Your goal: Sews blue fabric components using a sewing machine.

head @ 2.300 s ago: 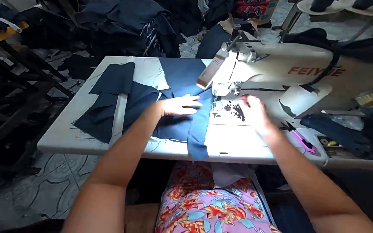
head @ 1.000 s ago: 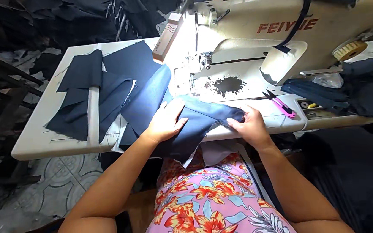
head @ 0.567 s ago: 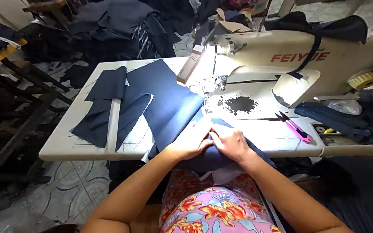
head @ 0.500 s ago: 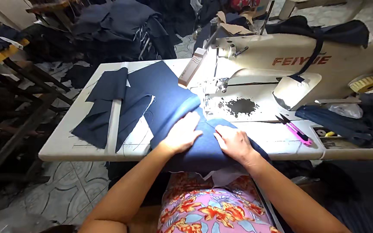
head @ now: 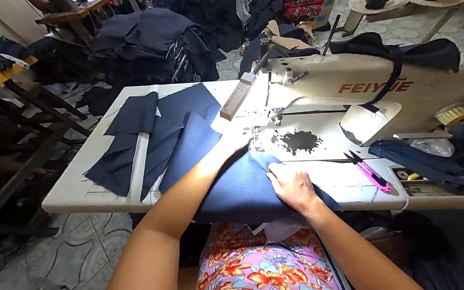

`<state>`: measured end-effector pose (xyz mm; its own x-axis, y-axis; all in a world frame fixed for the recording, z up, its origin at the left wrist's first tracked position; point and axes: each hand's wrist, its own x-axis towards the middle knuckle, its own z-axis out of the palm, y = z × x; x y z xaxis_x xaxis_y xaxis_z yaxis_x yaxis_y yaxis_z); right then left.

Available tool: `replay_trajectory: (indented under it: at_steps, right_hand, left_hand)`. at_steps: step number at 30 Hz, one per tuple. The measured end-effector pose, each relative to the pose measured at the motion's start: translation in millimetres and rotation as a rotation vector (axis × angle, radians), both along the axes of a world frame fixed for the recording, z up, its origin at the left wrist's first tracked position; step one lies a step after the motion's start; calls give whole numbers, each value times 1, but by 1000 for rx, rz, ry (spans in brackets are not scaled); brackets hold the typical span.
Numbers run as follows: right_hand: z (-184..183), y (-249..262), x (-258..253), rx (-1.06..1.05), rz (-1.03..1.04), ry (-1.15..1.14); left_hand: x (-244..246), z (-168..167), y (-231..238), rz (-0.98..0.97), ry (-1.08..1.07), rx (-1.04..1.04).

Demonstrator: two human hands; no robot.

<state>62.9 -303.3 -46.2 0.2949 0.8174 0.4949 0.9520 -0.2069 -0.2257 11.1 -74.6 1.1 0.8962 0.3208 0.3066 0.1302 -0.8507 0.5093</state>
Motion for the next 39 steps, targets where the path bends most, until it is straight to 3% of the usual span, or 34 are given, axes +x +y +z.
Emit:
replay_trajectory:
  at_steps: [4,6,8,10,13,18,23,34,37,39]
  right_hand:
    - [1,1,0,-7,-19,49]
    - [10,2,-1,-115,-43,150]
    - [24,3,1,-282,-57,253]
    - [31,6,1,-370,-70,292]
    - [14,6,0,-175,-57,200]
    - [7,4,-1,-60,-51,155]
    - [6,3,-1,-5,-54,140]
    - [-3,4,-2,80,104,-64]
    - [1,5,-10,82,131,129]
    - [20,3,-19,-28,181,645]
  left_hand:
    - [16,-11,11,189,122,37]
    - [9,-8,7,252,17,81]
    - [-6,-2,0,146,-45,61]
    - [-24,-1,-4,-85,-28,-23]
    - [-39,-16,-4,-356,3,-59]
    - [-45,-19,-6,-549,-37,-8]
    - [-54,-3,-6,-567,61,-39]
    - [-62,-1,2,-594,-82,-9]
    - [-65,4,4,-595,-45,-5]
    - [-67,13,4,-610,-2,-33]
